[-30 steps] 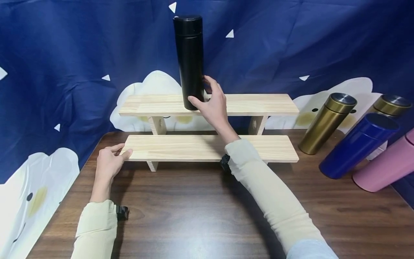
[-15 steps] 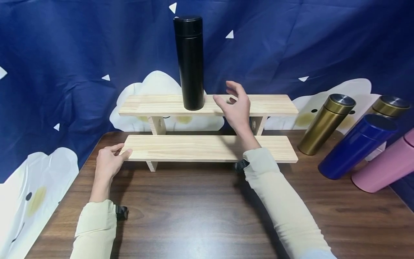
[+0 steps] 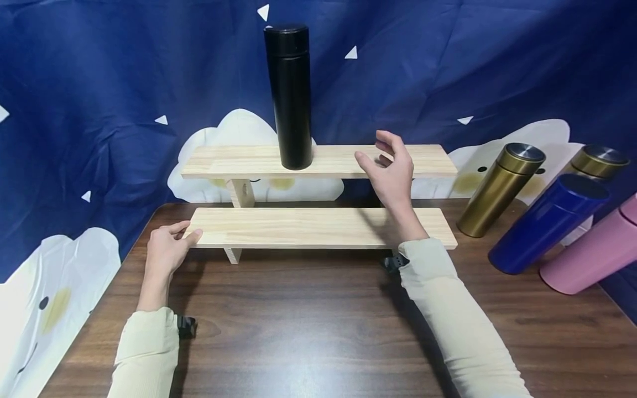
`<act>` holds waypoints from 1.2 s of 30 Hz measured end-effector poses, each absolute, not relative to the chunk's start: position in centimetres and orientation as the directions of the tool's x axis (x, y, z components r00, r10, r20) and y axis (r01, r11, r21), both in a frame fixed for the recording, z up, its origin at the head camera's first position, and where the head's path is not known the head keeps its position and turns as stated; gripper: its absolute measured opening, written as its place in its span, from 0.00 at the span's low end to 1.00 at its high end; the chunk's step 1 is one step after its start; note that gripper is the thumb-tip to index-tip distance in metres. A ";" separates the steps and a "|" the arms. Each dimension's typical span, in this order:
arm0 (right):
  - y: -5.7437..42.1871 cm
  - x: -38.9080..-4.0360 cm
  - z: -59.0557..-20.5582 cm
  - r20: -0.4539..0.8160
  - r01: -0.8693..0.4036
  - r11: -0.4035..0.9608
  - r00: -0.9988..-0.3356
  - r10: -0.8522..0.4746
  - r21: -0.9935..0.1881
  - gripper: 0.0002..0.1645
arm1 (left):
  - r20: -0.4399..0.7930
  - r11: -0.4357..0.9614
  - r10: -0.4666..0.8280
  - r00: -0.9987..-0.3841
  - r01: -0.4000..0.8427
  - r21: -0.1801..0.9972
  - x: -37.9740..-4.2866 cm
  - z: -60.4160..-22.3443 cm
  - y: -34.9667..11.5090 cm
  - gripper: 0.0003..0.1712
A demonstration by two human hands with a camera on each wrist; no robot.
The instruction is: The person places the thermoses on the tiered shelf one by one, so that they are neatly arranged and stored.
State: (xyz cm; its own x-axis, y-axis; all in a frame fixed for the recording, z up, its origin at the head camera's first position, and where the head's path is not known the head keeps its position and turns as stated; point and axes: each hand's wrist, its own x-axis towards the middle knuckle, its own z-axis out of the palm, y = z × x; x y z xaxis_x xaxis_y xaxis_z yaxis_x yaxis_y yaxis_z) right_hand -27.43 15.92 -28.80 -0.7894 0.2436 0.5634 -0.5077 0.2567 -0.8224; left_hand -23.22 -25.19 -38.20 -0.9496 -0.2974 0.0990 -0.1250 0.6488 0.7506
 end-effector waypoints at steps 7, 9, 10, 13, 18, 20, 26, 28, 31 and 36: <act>18.5 -28.3 -30.1 0.572 -0.513 0.260 -0.775 0.269 -0.818 0.33 | 0.103 0.656 -0.293 -0.951 -0.121 0.745 -23.1 -38.2 -25.2 0.29; 19.0 -28.3 -30.4 0.571 -0.513 0.258 -0.772 0.279 -0.819 0.33 | 0.109 0.658 -0.293 -0.950 -0.118 0.743 -23.1 -38.2 -25.3 0.29; 19.3 -28.3 -30.5 0.569 -0.512 0.253 -0.772 0.284 -0.821 0.33 | 0.114 0.661 -0.291 -0.950 -0.114 0.742 -23.1 -38.2 -25.3 0.29; 20.0 -28.0 -30.6 0.558 -0.504 0.242 -0.773 0.302 -0.829 0.32 | 0.122 0.662 -0.289 -0.949 -0.106 0.742 -23.1 -38.2 -25.2 0.29; 21.4 -27.5 -30.6 0.549 -0.496 0.236 -0.761 0.346 -0.836 0.31 | 0.127 0.667 -0.286 -0.950 -0.102 0.738 -23.2 -38.2 -25.3 0.28; 21.9 -27.2 -30.5 0.543 -0.491 0.233 -0.756 0.364 -0.840 0.31 | 0.127 0.667 -0.287 -0.949 -0.103 0.738 -23.2 -38.3 -25.3 0.29; 23.3 -26.6 -30.8 0.536 -0.472 0.254 -0.748 0.392 -0.844 0.30 | 0.119 0.667 -0.292 -0.949 -0.113 0.736 -23.2 -38.3 -25.4 0.29; 23.8 -26.6 -31.0 0.536 -0.464 0.267 -0.738 0.410 -0.844 0.30 | 0.116 0.666 -0.294 -0.949 -0.116 0.737 -23.2 -38.3 -25.4 0.29; 24.6 -26.4 -31.2 0.523 -0.451 0.267 -0.720 0.455 -0.852 0.29 | 0.109 0.661 -0.294 -0.950 -0.120 0.741 -23.2 -38.2 -25.3 0.29; 26.1 -26.0 -31.5 0.497 -0.414 0.275 -0.697 0.517 -0.868 0.30 | 0.104 0.652 -0.293 -0.950 -0.120 0.749 -23.3 -38.2 -25.4 0.29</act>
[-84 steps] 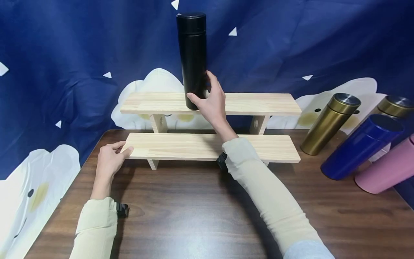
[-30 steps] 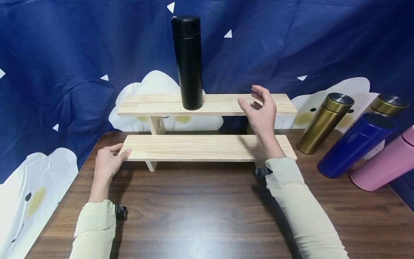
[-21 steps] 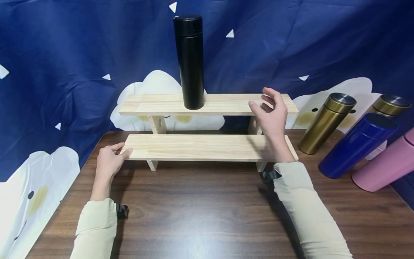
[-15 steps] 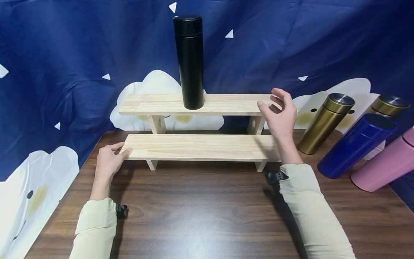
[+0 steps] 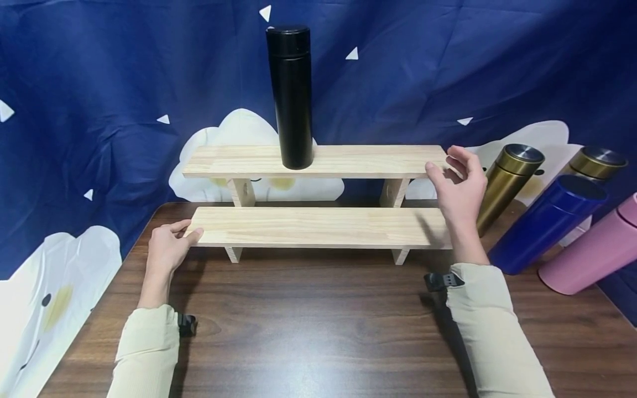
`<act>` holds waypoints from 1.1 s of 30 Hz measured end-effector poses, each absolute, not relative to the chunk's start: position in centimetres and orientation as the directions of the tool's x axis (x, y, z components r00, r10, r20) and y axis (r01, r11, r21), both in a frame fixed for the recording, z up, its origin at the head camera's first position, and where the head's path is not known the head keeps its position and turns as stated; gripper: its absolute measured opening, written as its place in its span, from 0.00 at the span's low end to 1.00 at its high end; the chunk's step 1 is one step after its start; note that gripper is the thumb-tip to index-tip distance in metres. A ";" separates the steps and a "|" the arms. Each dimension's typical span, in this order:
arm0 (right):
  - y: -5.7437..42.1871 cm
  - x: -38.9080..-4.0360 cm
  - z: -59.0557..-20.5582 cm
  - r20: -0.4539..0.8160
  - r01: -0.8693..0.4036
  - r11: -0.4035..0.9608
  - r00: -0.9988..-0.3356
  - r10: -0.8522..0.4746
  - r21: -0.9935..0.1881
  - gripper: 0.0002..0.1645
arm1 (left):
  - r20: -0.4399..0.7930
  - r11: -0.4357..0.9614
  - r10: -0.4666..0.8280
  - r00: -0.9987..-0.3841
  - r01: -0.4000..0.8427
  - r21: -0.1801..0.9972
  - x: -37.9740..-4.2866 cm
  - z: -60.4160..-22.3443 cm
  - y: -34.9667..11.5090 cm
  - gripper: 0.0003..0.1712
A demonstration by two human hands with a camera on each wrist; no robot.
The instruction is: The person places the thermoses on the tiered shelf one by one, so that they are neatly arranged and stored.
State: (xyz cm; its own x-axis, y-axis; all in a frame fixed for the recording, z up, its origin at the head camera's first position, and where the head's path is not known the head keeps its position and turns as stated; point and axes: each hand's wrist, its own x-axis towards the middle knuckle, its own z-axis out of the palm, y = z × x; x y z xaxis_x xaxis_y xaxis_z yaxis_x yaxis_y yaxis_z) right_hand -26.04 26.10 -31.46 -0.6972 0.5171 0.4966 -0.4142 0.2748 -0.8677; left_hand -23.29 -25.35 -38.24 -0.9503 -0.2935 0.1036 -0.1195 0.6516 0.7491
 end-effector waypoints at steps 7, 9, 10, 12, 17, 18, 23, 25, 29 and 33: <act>27.9 -25.3 -31.8 0.465 -0.349 0.307 -0.658 0.592 -0.885 0.30 | 0.109 0.650 -0.296 -0.949 -0.117 0.751 -23.2 -38.4 -25.5 0.29; 28.4 -25.1 -32.0 0.468 -0.346 0.315 -0.641 0.608 -0.884 0.30 | 0.111 0.650 -0.296 -0.949 -0.115 0.751 -23.2 -38.4 -25.5 0.29; 28.6 -25.0 -32.1 0.470 -0.341 0.323 -0.632 0.616 -0.883 0.30 | 0.115 0.651 -0.294 -0.949 -0.111 0.751 -23.3 -38.4 -25.5 0.29; 29.1 -24.8 -32.3 0.475 -0.326 0.345 -0.611 0.634 -0.880 0.29 | 0.122 0.656 -0.291 -0.949 -0.105 0.747 -23.3 -38.4 -25.4 0.29; 29.9 -24.4 -32.8 0.464 -0.308 0.348 -0.556 0.689 -0.886 0.28 | 0.127 0.660 -0.290 -0.949 -0.102 0.745 -23.3 -38.4 -25.4 0.29; 30.0 -24.4 -32.8 0.456 -0.306 0.338 -0.546 0.703 -0.890 0.28 | 0.126 0.658 -0.291 -0.948 -0.103 0.746 -23.3 -38.4 -25.4 0.29; 30.5 -24.3 -33.4 0.429 -0.276 0.331 -0.491 0.758 -0.902 0.30 | 0.123 0.648 -0.295 -0.947 -0.104 0.754 -23.3 -38.3 -25.4 0.29; 30.7 -24.3 -33.6 0.437 -0.257 0.355 -0.466 0.769 -0.899 0.31 | 0.119 0.646 -0.298 -0.947 -0.108 0.756 -23.2 -38.3 -25.4 0.28; 30.9 -24.3 -34.0 0.469 -0.245 0.400 -0.417 0.779 -0.883 0.34 | 0.112 0.643 -0.297 -0.948 -0.112 0.758 -23.2 -38.2 -25.4 0.29; 31.1 -24.4 -33.8 0.495 -0.251 0.428 -0.386 0.778 -0.868 0.36 | 0.108 0.645 -0.294 -0.950 -0.113 0.756 -23.2 -38.2 -25.4 0.29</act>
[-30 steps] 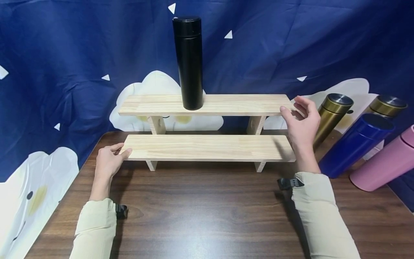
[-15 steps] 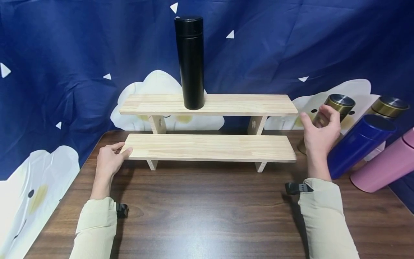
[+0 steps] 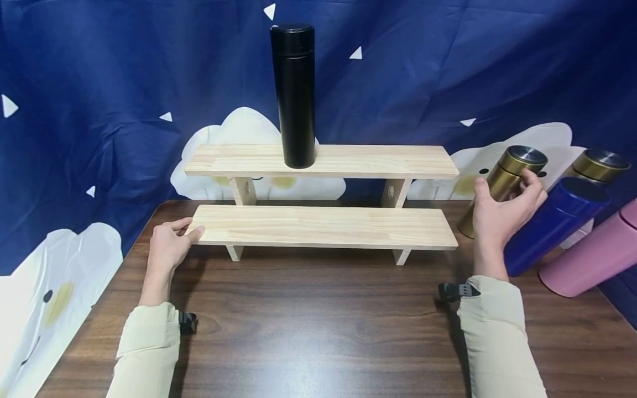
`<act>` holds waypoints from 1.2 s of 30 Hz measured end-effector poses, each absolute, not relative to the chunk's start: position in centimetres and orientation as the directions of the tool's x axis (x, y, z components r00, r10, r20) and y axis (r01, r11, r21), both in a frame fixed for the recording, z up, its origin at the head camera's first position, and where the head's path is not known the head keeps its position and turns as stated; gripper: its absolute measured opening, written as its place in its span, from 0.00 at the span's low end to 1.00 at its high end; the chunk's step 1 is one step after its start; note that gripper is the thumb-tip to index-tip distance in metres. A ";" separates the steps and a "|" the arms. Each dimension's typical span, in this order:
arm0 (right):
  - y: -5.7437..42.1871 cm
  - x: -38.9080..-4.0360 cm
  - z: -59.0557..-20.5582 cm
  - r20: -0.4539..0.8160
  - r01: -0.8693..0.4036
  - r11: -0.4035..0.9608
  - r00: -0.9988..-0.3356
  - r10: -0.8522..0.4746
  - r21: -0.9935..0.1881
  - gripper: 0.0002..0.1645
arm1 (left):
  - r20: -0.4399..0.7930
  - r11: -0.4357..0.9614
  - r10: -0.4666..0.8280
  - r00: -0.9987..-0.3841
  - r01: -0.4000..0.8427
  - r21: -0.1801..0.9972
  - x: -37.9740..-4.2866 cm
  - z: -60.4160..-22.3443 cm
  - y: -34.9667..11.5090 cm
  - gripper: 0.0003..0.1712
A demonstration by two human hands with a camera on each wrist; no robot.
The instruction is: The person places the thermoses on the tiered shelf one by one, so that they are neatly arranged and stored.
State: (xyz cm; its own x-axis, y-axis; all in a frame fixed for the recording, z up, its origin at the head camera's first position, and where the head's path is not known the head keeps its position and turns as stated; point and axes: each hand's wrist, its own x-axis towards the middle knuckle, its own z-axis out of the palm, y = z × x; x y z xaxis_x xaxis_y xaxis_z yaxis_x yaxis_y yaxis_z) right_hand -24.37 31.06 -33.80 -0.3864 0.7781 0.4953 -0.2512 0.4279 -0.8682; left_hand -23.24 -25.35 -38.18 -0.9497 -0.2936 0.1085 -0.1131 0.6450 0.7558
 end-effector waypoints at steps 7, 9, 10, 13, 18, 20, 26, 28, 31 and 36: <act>31.2 -24.8 -32.8 0.474 -0.148 0.455 -0.403 0.783 -0.878 0.47 | 0.105 0.640 -0.299 -0.948 -0.118 0.759 -23.4 -38.2 -25.4 0.29; 31.3 -25.0 -32.5 0.462 -0.117 0.457 -0.410 0.786 -0.882 0.50 | 0.105 0.640 -0.300 -0.948 -0.118 0.759 -23.4 -38.2 -25.4 0.29; 31.4 -25.1 -32.4 0.451 -0.097 0.454 -0.414 0.791 -0.886 0.51 | 0.104 0.640 -0.300 -0.948 -0.120 0.759 -23.4 -38.2 -25.4 0.29; 31.6 -25.5 -32.1 0.426 -0.041 0.451 -0.419 0.802 -0.891 0.53 | 0.103 0.643 -0.299 -0.949 -0.120 0.757 -23.4 -38.2 -25.4 0.29; 32.0 -26.0 -31.8 0.390 0.040 0.446 -0.422 0.819 -0.894 0.54 | 0.115 0.653 -0.293 -0.949 -0.111 0.750 -23.4 -38.2 -25.4 0.28; 32.1 -26.1 -31.7 0.373 0.067 0.438 -0.420 0.827 -0.896 0.54 | 0.115 0.653 -0.294 -0.949 -0.111 0.749 -23.3 -38.2 -25.3 0.28; 32.4 -26.8 -31.4 0.314 0.126 0.393 -0.406 0.858 -0.911 0.55 | 0.114 0.652 -0.292 -0.950 -0.111 0.750 -23.3 -38.3 -25.3 0.28; 32.6 -27.1 -31.6 0.315 0.129 0.392 -0.398 0.862 -0.911 0.55 | 0.112 0.653 -0.292 -0.950 -0.112 0.749 -23.3 -38.3 -25.3 0.29; 33.1 -27.7 -32.1 0.341 0.120 0.410 -0.377 0.861 -0.904 0.53 | 0.116 0.653 -0.292 -0.949 -0.109 0.750 -23.3 -38.3 -25.4 0.29; 33.8 -28.3 -32.8 0.365 0.082 0.415 -0.346 0.865 -0.906 0.49 | 0.120 0.653 -0.282 -0.952 -0.099 0.751 -23.2 -38.4 -25.5 0.29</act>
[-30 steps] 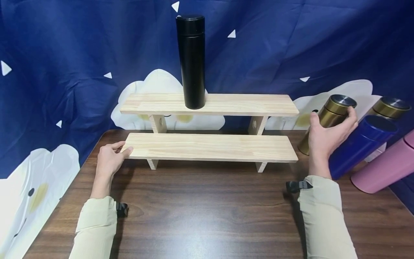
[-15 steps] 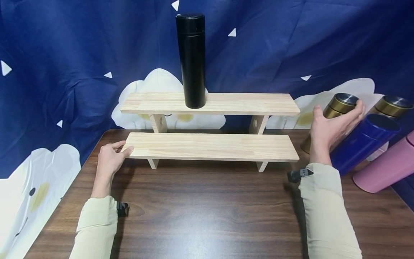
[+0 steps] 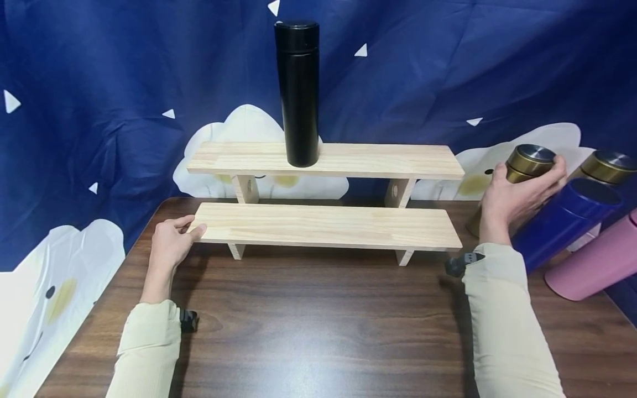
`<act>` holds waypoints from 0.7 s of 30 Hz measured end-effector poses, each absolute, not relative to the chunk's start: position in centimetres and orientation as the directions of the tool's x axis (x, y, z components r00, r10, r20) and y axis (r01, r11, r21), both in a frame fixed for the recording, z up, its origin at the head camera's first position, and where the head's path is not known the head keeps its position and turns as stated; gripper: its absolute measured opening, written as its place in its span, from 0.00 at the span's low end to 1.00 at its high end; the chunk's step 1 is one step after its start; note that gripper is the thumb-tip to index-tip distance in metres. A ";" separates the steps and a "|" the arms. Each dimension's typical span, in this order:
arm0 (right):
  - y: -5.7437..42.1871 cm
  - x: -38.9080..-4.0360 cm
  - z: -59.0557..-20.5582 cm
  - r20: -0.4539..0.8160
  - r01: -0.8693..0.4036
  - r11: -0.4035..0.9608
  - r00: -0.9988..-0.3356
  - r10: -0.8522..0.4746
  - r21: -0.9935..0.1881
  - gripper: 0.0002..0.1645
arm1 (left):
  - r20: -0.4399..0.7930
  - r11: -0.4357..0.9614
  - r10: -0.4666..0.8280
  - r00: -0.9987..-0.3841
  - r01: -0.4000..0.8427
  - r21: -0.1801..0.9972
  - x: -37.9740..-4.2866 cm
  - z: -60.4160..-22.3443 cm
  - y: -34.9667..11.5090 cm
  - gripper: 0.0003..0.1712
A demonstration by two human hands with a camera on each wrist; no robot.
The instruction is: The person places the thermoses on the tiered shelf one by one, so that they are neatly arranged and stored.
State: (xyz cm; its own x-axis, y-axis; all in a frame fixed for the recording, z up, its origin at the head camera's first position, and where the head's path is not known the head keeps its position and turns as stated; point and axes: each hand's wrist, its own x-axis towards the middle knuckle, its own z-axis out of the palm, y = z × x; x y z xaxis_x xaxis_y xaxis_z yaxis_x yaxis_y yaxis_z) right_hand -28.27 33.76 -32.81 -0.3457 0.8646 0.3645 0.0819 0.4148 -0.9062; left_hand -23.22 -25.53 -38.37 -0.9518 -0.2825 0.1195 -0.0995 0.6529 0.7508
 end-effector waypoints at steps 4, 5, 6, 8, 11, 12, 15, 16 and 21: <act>33.9 -28.4 -33.0 0.352 0.031 0.385 -0.343 0.871 -0.922 0.48 | 0.115 0.656 -0.289 -0.950 -0.109 0.747 -23.2 -38.3 -25.6 0.29; 33.9 -28.4 -33.1 0.359 0.022 0.390 -0.343 0.868 -0.921 0.48 | 0.113 0.658 -0.293 -0.949 -0.114 0.745 -23.2 -38.2 -25.6 0.29; 33.9 -28.4 -33.1 0.358 0.012 0.385 -0.343 0.869 -0.923 0.48 | 0.112 0.658 -0.297 -0.948 -0.118 0.744 -23.2 -38.2 -25.6 0.29; 33.9 -28.4 -33.0 0.359 0.001 0.383 -0.341 0.869 -0.924 0.47 | 0.109 0.656 -0.300 -0.948 -0.122 0.744 -23.2 -38.2 -25.6 0.29; 33.9 -28.2 -33.0 0.367 -0.002 0.389 -0.336 0.867 -0.921 0.46 | 0.108 0.660 -0.294 -0.950 -0.120 0.742 -23.3 -38.2 -25.5 0.29; 33.9 -28.2 -32.9 0.367 -0.003 0.389 -0.336 0.868 -0.921 0.45 | 0.109 0.661 -0.292 -0.950 -0.119 0.741 -23.3 -38.2 -25.5 0.29; 34.0 -28.1 -32.9 0.381 -0.010 0.401 -0.338 0.861 -0.916 0.44 | 0.111 0.666 -0.287 -0.952 -0.114 0.737 -23.4 -38.3 -25.5 0.29; 34.1 -28.1 -32.9 0.386 -0.015 0.406 -0.339 0.858 -0.914 0.44 | 0.113 0.665 -0.287 -0.951 -0.113 0.738 -23.4 -38.4 -25.5 0.29; 34.1 -27.9 -32.8 0.393 -0.034 0.406 -0.342 0.854 -0.913 0.43 | 0.114 0.663 -0.287 -0.951 -0.112 0.740 -23.4 -38.4 -25.4 0.29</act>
